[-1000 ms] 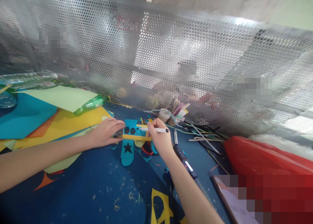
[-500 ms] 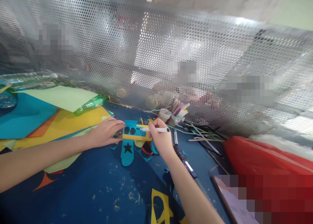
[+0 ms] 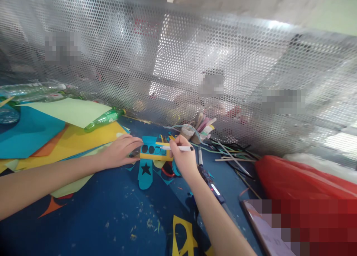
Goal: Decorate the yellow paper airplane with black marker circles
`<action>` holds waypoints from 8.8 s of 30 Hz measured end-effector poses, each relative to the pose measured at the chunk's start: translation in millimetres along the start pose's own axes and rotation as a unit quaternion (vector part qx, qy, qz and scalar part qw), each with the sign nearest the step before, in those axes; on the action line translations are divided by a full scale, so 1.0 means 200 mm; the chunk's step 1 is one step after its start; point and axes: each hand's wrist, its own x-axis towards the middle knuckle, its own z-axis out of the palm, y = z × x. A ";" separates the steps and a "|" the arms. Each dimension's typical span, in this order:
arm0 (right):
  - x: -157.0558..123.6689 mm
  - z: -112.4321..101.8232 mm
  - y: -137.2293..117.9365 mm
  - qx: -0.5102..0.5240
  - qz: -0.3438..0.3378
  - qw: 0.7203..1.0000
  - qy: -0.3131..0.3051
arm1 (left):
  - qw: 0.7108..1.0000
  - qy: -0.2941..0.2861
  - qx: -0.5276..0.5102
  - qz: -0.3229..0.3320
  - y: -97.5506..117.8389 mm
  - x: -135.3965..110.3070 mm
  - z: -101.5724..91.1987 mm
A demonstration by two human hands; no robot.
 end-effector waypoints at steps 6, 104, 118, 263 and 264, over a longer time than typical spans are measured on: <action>0.00 0.00 -0.01 0.001 0.000 1.000 -0.001 | 1.000 -0.010 0.002 -0.004 0.00 0.00 0.00; -0.02 0.01 -0.02 0.029 0.027 0.999 -0.034 | 1.000 0.016 0.019 0.016 0.00 0.00 0.01; -0.02 0.01 -0.01 0.041 0.035 0.998 -0.031 | 1.000 0.014 0.015 0.013 0.00 0.00 0.01; 0.00 -0.01 0.00 0.027 0.018 0.999 -0.006 | 1.000 0.012 0.010 0.019 -0.01 0.00 0.00; 0.00 -0.01 0.00 0.025 0.019 0.999 -0.006 | 1.000 0.013 0.011 0.019 0.00 0.00 0.00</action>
